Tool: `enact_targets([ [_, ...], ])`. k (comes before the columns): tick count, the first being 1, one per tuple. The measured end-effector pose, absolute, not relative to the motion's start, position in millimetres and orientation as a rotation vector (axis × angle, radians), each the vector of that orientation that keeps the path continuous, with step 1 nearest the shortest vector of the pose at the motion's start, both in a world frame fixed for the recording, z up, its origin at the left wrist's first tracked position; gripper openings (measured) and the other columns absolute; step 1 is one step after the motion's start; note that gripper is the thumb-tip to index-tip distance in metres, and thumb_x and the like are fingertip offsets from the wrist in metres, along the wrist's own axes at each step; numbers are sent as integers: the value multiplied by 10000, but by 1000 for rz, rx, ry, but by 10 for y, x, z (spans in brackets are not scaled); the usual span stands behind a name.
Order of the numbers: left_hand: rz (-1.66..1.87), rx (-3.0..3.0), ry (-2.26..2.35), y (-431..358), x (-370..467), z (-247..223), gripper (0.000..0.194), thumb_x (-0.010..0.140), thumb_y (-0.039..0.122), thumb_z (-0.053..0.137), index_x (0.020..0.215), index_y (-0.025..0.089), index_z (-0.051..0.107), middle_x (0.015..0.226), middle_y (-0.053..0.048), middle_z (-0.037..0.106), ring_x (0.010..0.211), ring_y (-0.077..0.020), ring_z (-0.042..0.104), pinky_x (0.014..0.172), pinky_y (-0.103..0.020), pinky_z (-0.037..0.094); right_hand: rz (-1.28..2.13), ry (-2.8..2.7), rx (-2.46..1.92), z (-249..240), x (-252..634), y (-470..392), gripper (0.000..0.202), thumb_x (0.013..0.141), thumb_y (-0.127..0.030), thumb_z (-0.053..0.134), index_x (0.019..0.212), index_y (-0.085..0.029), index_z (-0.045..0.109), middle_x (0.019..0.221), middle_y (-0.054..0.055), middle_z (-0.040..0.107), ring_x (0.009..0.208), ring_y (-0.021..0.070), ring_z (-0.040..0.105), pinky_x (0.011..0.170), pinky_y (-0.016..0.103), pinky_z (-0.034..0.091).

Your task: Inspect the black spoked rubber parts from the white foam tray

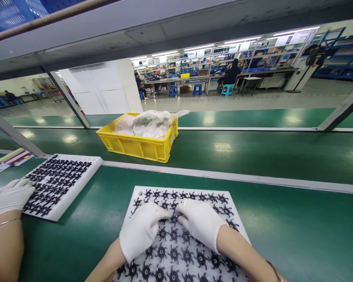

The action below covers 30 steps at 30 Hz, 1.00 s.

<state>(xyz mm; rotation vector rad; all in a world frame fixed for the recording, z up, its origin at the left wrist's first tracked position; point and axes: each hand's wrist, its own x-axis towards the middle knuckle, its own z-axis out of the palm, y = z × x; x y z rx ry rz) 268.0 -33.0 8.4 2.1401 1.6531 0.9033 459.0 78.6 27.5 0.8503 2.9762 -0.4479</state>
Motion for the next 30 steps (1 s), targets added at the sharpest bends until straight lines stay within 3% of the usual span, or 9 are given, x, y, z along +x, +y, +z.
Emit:
enact_targets([
  [12, 843, 2194, 1756, -277, 2718, 19, 453, 802, 39, 442, 1134, 274, 643, 898, -37, 655, 846, -208, 572, 776, -361, 483, -237, 2986, 875, 259, 4506, 735, 89, 877, -201, 563, 864, -210, 650, 829, 33, 631, 769, 197, 593, 681, 269, 432],
  [17, 849, 2181, 1807, -247, 2778, 41, 323, 836, 103, 498, 1078, 250, 653, 886, -30, 660, 856, -210, 578, 795, -366, 466, -114, 3006, 897, 213, 4459, 724, 86, 833, -191, 567, 776, -191, 631, 775, 44, 628, 709, 213, 585, 626, 288, 399],
  [30, 752, 2163, 1880, -222, 2798, 35, 273, 815, 183, 598, 1068, 266, 655, 895, -19, 666, 862, -214, 581, 809, -369, 446, 42, 3037, 865, 127, 4454, 724, 119, 831, -199, 521, 746, -176, 601, 719, 57, 617, 663, 213, 582, 583, 282, 345],
])
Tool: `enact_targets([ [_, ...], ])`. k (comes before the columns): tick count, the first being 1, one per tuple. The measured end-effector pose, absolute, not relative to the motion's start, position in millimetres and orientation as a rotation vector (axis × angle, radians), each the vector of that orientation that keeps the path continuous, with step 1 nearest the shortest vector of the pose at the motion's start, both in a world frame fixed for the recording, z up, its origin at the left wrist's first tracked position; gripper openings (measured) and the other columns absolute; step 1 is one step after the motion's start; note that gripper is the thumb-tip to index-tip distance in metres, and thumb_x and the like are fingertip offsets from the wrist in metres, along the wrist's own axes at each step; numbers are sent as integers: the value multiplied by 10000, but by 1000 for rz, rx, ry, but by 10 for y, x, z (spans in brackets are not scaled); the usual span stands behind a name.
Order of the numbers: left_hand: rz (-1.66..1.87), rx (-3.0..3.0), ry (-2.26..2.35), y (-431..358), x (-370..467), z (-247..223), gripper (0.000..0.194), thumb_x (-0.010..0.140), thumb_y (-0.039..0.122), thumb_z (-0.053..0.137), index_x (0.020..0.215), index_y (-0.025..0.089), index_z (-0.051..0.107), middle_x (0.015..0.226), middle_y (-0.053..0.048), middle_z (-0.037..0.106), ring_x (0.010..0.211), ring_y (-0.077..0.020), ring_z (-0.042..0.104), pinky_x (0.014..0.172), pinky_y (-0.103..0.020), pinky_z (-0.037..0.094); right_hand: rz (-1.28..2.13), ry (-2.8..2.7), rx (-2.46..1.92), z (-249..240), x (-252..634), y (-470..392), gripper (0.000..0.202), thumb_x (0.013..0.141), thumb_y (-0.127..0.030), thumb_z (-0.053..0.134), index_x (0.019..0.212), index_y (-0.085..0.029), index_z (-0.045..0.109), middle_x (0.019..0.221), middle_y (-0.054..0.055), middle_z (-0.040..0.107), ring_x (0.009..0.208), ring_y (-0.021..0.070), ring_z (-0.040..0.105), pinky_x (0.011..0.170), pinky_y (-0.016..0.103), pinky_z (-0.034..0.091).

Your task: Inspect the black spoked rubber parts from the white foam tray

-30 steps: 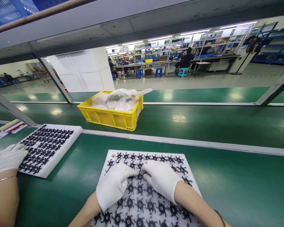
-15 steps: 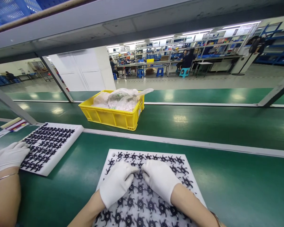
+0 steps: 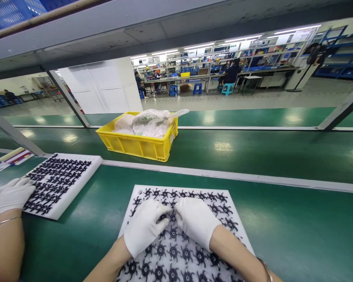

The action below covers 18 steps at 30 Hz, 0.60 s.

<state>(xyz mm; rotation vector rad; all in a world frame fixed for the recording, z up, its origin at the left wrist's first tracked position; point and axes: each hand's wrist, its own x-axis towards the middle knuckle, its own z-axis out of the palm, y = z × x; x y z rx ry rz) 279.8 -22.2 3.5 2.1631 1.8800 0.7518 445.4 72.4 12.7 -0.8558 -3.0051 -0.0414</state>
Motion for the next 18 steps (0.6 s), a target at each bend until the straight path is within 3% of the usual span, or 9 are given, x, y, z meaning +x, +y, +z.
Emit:
enact_targets([
  [6, 330, 2325, 2027, -137, 2947, 78, 69, 791, 195, 597, 800, 179, 663, 786, -67, 632, 777, -248, 584, 725, -391, 474, -54, -3004, -837, 185, 4452, 720, 124, 824, -198, 515, 735, -178, 599, 710, 57, 624, 632, 208, 587, 555, 275, 333],
  [9, 152, 2388, 2040, -68, 3026, 141, 113, 777, 111, 554, 725, 137, 651, 739, -107, 632, 728, -264, 599, 695, -399, 483, -53, -3002, -832, 216, 4447, 724, 130, 809, -183, 517, 704, -179, 592, 688, 51, 625, 612, 202, 589, 540, 272, 325],
  [18, 153, 2632, 1779, 71, 2892, 217, 116, 730, 227, 595, 664, 145, 644, 715, -98, 638, 698, -260, 610, 677, -373, 485, -52, -2967, -821, 256, 4472, 709, 89, 795, -175, 527, 743, -170, 599, 695, 52, 622, 626, 209, 589, 552, 269, 338],
])
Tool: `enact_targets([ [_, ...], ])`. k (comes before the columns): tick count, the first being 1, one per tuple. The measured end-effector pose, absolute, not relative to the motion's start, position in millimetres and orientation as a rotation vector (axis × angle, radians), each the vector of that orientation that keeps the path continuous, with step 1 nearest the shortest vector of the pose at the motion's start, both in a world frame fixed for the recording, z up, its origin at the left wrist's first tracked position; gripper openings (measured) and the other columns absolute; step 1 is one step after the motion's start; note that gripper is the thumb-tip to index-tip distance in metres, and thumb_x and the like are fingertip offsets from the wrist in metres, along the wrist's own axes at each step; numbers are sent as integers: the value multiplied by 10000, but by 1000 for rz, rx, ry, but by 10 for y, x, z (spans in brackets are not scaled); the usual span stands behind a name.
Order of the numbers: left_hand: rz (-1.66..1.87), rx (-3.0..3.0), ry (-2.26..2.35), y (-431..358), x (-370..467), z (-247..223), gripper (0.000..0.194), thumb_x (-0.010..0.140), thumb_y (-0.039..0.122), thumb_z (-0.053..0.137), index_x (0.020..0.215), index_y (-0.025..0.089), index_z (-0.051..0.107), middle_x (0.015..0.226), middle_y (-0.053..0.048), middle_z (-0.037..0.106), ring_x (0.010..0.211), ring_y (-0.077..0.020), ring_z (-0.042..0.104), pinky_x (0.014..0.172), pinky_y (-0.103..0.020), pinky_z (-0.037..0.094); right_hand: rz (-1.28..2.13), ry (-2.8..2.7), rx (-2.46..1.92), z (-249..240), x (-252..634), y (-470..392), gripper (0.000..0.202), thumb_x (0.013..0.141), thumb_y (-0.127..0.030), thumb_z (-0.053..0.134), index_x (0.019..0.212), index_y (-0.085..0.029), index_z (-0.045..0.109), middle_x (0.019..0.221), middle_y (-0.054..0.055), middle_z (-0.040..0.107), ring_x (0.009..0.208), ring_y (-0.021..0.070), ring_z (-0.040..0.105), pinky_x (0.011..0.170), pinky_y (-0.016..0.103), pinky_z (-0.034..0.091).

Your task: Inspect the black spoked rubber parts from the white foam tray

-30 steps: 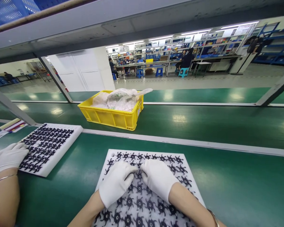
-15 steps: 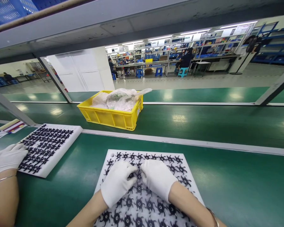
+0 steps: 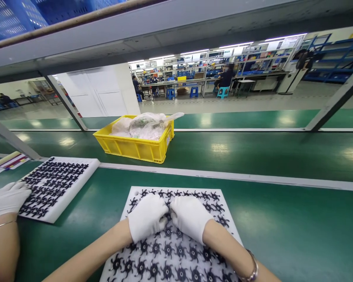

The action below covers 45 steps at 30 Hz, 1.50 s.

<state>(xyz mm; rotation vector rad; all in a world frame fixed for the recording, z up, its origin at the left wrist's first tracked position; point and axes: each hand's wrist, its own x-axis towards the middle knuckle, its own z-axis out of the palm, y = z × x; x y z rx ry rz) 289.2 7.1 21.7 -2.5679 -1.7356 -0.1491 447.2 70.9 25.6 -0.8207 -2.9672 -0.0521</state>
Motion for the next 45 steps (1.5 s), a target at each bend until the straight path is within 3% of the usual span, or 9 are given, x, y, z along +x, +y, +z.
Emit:
enact_targets([
  [7, -241, -2493, -1772, -26, 2865, 402, 109, 765, 202, 542, 768, 163, 643, 753, -82, 638, 745, -248, 602, 703, -352, 473, -23, -2920, -811, 412, 4525, 708, 135, 838, -189, 501, 743, -176, 595, 699, 32, 600, 636, 176, 560, 569, 268, 308],
  [12, -718, -2455, -1952, -130, 2868, 516, 288, 762, 147, 523, 997, 250, 654, 785, -13, 670, 751, -199, 605, 702, -298, 473, 6, -2813, -824, 617, 4596, 634, 207, 893, -223, 449, 785, -185, 621, 687, 20, 577, 625, 162, 527, 573, 282, 286],
  [19, -1376, -2360, -2278, -165, 2889, 246, 240, 729, 110, 526, 909, 180, 669, 867, -17, 703, 768, -157, 642, 719, -249, 513, 245, -2726, -824, 558, 4583, 617, 212, 903, -236, 469, 722, -198, 572, 681, 1, 564, 625, 153, 513, 572, 267, 326],
  [22, -1624, -2267, -2401, -164, 2837, 204, 231, 739, 112, 531, 927, 165, 654, 874, -21, 694, 773, -145, 638, 720, -239, 515, 588, -2595, -868, 534, 4572, 653, 151, 924, -257, 471, 887, -219, 612, 840, 10, 626, 758, 167, 575, 676, 264, 417],
  [25, -1928, -2138, -2467, -157, 2748, 205, 186, 768, 138, 543, 933, 144, 630, 877, -38, 672, 774, -139, 623, 728, -246, 513, 875, -2510, -868, 536, 4560, 668, 226, 940, -315, 480, 1122, -231, 587, 1062, 39, 632, 925, 195, 594, 797, 294, 467],
  [28, -2270, -1983, -2479, -174, 2665, 200, 178, 817, 213, 567, 973, 131, 597, 892, -53, 640, 788, -139, 608, 725, -251, 511, 1120, -2529, -751, 514, 4531, 650, 379, 948, -346, 488, 1308, -226, 499, 1190, 63, 605, 1059, 226, 573, 905, 329, 463],
  [30, -2422, -1931, -2448, -198, 2632, 188, 188, 847, 254, 572, 995, 139, 584, 926, -52, 625, 814, -136, 600, 744, -250, 506, 1219, -2516, -665, 487, 4511, 632, 394, 963, -358, 473, 1335, -230, 484, 1227, 61, 593, 1114, 227, 551, 960, 334, 439],
  [39, -2691, -2090, -2167, -218, 2617, 95, 258, 836, 333, 649, 1013, 149, 609, 1012, -79, 640, 959, -194, 603, 885, -332, 492, 956, -2474, -716, 444, 4532, 574, 305, 911, -326, 503, 1179, -216, 601, 1066, 54, 660, 947, 213, 614, 831, 317, 487],
  [45, -2472, -2250, -2215, -300, 2593, 219, 384, 977, 414, 370, 1181, 173, 589, 1210, -93, 584, 1092, -217, 546, 978, -366, 443, 699, -2505, -701, 381, 4547, 560, 332, 910, -295, 510, 1237, -287, 570, 1003, 25, 660, 882, 202, 599, 820, 334, 455],
])
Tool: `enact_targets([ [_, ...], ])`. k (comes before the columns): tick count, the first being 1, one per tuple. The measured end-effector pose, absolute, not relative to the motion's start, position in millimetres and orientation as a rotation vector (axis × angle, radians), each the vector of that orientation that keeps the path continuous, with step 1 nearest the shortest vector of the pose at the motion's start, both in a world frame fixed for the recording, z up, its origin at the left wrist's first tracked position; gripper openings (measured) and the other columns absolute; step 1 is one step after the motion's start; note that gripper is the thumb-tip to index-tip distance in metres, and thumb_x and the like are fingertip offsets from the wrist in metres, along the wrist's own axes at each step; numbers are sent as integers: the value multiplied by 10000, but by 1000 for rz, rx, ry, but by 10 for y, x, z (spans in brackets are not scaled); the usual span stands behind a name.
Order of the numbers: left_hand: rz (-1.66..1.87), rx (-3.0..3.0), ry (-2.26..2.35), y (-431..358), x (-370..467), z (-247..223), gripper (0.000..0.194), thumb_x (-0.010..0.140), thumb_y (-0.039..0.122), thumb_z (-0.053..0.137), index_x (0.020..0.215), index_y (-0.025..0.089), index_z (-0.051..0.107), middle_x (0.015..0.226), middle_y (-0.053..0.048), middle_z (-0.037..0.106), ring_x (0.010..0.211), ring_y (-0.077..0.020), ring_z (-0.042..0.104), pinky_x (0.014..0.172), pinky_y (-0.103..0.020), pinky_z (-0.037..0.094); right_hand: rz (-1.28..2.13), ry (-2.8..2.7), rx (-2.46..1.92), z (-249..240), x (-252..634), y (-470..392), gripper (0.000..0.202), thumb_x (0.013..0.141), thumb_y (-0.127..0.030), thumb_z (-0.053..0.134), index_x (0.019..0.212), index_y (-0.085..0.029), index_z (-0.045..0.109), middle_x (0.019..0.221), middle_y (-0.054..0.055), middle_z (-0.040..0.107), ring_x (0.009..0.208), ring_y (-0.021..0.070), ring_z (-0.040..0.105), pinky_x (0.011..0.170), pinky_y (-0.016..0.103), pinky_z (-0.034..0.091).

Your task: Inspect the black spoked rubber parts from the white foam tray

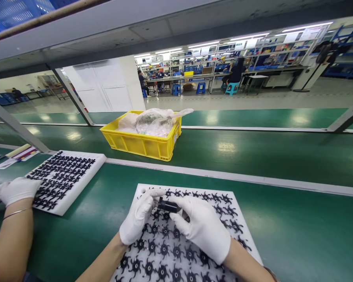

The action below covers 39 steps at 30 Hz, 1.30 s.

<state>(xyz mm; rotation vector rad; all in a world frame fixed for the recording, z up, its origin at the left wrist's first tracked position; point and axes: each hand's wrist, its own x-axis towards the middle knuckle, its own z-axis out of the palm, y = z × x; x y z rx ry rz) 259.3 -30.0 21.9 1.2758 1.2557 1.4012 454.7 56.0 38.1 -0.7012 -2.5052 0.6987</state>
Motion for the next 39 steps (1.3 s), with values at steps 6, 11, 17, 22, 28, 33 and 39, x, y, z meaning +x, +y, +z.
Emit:
enact_targets([
  [6, 1296, 1282, 1207, -301, 2632, 288, 382, 950, 438, 441, 1107, 139, 618, 1051, -85, 645, 907, -194, 607, 841, -325, 491, 656, -2558, -610, 387, 4517, 572, 351, 936, -281, 480, 1282, -317, 532, 993, 1, 661, 866, 179, 593, 788, 309, 444],
  [11, 1301, 1097, 1092, -282, 2650, 283, 355, 904, 406, 557, 1107, 117, 592, 986, -88, 659, 822, -177, 632, 763, -298, 500, 626, -2514, -610, 359, 4498, 598, 294, 949, -305, 455, 1216, -259, 567, 983, 27, 664, 862, 197, 604, 761, 330, 460],
  [17, 1324, 1101, 1059, -318, 2658, 309, 357, 866, 360, 632, 1148, 145, 583, 1129, -108, 627, 957, -199, 612, 829, -302, 493, 713, -2482, -599, 363, 4516, 606, 277, 936, -324, 516, 1205, -283, 568, 1031, 5, 665, 904, 188, 614, 787, 317, 468],
  [22, 1315, 1209, 1100, -325, 2639, 250, 383, 846, 333, 660, 1185, 175, 573, 1184, -101, 605, 1002, -207, 591, 931, -350, 467, 757, -2467, -613, 343, 4529, 612, 237, 925, -368, 544, 1137, -275, 598, 999, -2, 669, 886, 187, 616, 771, 308, 461],
  [28, 1272, 1325, 1220, -352, 2633, 204, 422, 847, 237, 639, 1254, 232, 527, 1301, -66, 536, 1182, -233, 513, 1023, -369, 426, 768, -2473, -645, 304, 4533, 608, 236, 890, -435, 573, 1023, -247, 622, 915, 8, 666, 810, 203, 608, 717, 316, 444],
  [33, 1226, 1362, 1290, -376, 2659, 214, 537, 819, 153, 646, 1313, 269, 471, 1334, -37, 514, 1228, -212, 482, 1063, -342, 395, 788, -2454, -602, 348, 4531, 590, 299, 929, -518, 508, 1003, -252, 626, 917, 10, 662, 803, 197, 606, 715, 311, 437],
  [39, 1208, 1341, 1272, -364, 2659, 208, 617, 800, 265, 706, 1352, 289, 432, 1383, -36, 476, 1264, -228, 450, 1078, -346, 380, 706, -2436, -522, 368, 4538, 574, 258, 942, -478, 539, 1101, -283, 599, 956, -10, 660, 858, 175, 602, 766, 297, 433],
])
